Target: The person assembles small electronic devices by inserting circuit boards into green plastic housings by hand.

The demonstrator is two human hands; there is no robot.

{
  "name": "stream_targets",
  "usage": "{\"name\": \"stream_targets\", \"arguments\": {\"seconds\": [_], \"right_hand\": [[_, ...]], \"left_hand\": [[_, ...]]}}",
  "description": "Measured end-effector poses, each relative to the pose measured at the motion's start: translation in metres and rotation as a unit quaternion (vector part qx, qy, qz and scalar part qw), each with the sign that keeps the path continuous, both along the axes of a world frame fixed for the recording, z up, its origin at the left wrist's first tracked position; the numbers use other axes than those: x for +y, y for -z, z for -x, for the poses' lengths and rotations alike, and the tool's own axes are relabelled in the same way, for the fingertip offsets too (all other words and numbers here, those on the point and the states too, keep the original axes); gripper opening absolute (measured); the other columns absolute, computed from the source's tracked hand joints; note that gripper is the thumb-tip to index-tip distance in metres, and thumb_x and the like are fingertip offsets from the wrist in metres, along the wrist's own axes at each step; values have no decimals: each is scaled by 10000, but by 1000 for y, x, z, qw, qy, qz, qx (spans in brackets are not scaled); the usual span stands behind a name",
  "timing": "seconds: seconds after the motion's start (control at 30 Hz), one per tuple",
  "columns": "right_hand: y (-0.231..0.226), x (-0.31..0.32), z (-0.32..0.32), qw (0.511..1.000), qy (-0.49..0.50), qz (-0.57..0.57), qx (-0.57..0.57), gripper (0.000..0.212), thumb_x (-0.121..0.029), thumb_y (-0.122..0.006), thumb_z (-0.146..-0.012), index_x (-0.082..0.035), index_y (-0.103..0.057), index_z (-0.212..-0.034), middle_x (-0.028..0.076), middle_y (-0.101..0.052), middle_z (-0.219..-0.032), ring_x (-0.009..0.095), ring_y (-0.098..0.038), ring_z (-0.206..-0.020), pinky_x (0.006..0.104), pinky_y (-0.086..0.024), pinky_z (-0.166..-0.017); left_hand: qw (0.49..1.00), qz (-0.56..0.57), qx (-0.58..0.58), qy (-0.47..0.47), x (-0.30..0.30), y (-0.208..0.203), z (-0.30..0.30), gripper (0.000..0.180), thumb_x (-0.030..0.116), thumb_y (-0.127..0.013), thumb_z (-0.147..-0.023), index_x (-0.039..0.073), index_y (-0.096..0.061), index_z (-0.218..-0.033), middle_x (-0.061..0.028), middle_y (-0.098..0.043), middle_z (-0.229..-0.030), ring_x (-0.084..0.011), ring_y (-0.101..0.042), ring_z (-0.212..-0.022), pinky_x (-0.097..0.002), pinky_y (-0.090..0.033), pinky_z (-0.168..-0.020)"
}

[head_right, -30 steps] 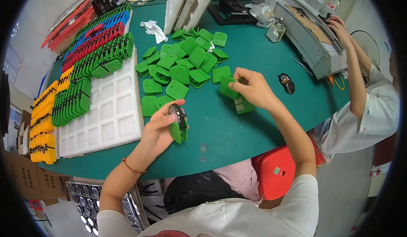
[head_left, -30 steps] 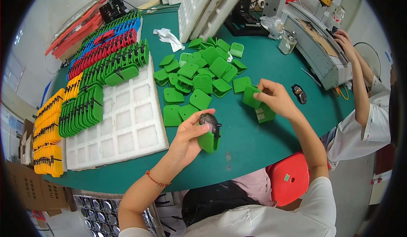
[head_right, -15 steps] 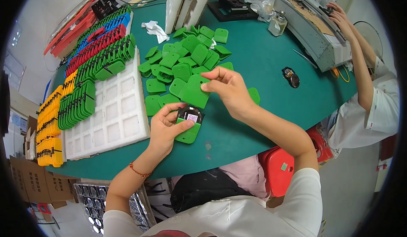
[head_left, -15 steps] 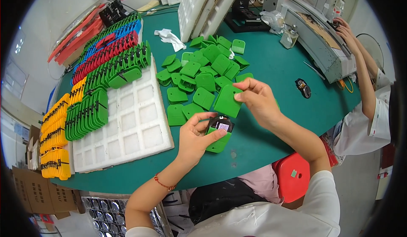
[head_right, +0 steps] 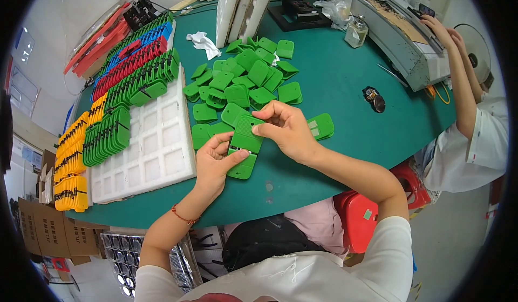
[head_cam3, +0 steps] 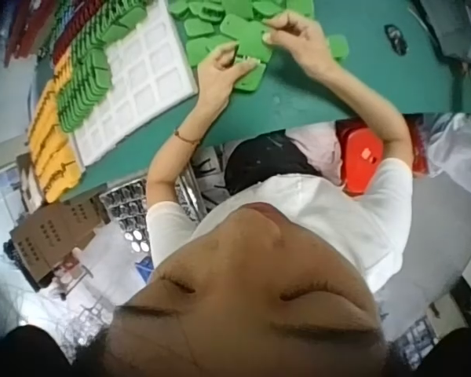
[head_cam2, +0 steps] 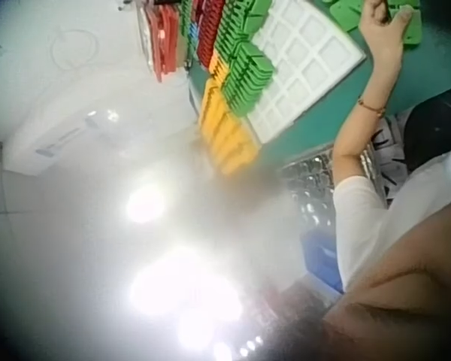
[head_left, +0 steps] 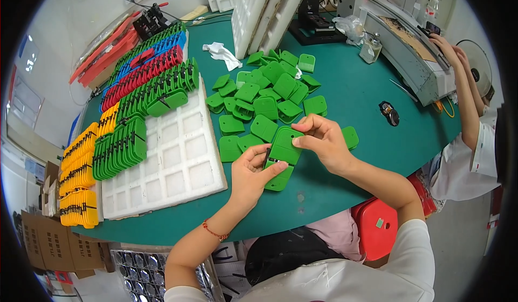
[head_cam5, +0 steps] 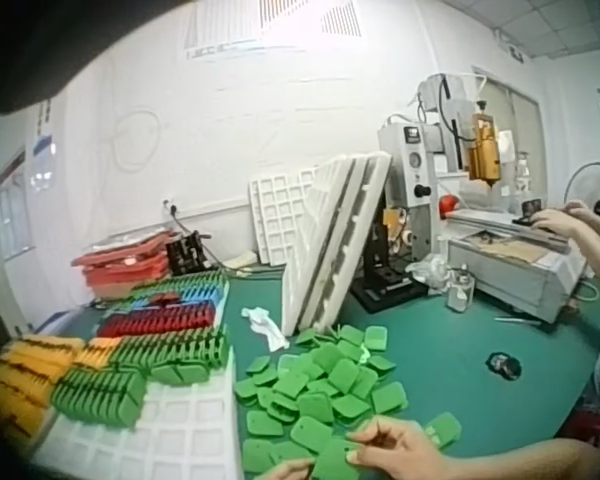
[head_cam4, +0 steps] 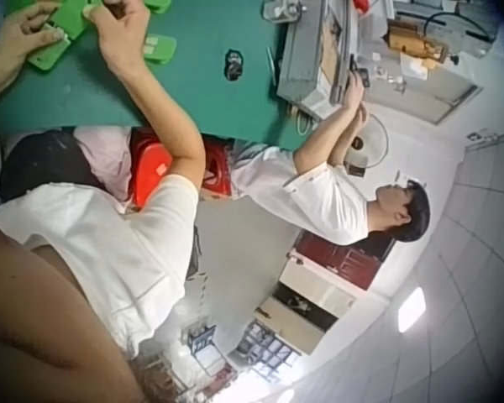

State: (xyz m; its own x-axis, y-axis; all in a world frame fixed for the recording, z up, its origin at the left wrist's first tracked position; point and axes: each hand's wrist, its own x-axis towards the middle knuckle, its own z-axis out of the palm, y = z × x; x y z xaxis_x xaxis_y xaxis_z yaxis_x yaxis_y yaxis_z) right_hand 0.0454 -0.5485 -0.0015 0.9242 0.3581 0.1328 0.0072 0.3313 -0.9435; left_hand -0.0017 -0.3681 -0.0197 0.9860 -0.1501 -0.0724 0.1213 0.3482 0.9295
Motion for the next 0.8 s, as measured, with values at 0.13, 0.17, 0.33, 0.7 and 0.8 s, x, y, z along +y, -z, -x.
{"name": "stream_targets", "arguments": {"seconds": [0.13, 0.17, 0.33, 0.7, 0.8], "right_hand": [[1, -5, 0, 1000, -22, 17, -9, 177, 49, -623, -775, -11, -548, -924, 38, -548, -981, 102, -552, -909, 246, -453, -807], [-1, -9, 1, 998, -30, 49, -9, 191, 42, -627, -780, -14, -550, -945, 49, -551, -1038, 112, -556, -940, 246, -453, -823], [-33, -48, 11, 983, -49, 125, -128, 555, -161, -588, -872, -47, -348, -1359, 116, -453, -1322, 226, -474, -1160, 352, -386, -966], [-37, -186, 16, 896, 264, 305, -184, 412, -124, -503, -895, -24, -435, -1289, 103, -487, -1281, 199, -505, -1116, 310, -409, -923], [-37, -187, 22, 846, 288, 396, -210, 416, -102, -506, -876, -16, -439, -1277, 100, -485, -1270, 200, -506, -1110, 300, -429, -892]], "left_hand": [[999, -25, -30, 14, 5, -4, 1, 392, -24, -702, -763, -62, -510, -1103, -131, -642, -988, -139, -618, -876, -256, -517, -769], [997, -50, -51, 17, 6, -6, 0, 388, -13, -707, -761, -61, -514, -1095, -124, -640, -988, -136, -614, -884, -251, -509, -777], [953, -243, -169, -58, 31, -30, -17, 381, 74, -767, -720, 5, -573, -1040, -18, -605, -891, -56, -537, -820, -206, -443, -722], [470, -801, -143, -341, 220, -57, -73, 322, 270, -716, -650, 43, -575, -829, -125, -598, -733, -333, -552, -766, -430, -458, -648], [355, -843, -219, -338, 235, -44, -68, 300, 242, -715, -627, 51, -577, -812, -108, -602, -760, -315, -530, -795, -418, -442, -709]]}}
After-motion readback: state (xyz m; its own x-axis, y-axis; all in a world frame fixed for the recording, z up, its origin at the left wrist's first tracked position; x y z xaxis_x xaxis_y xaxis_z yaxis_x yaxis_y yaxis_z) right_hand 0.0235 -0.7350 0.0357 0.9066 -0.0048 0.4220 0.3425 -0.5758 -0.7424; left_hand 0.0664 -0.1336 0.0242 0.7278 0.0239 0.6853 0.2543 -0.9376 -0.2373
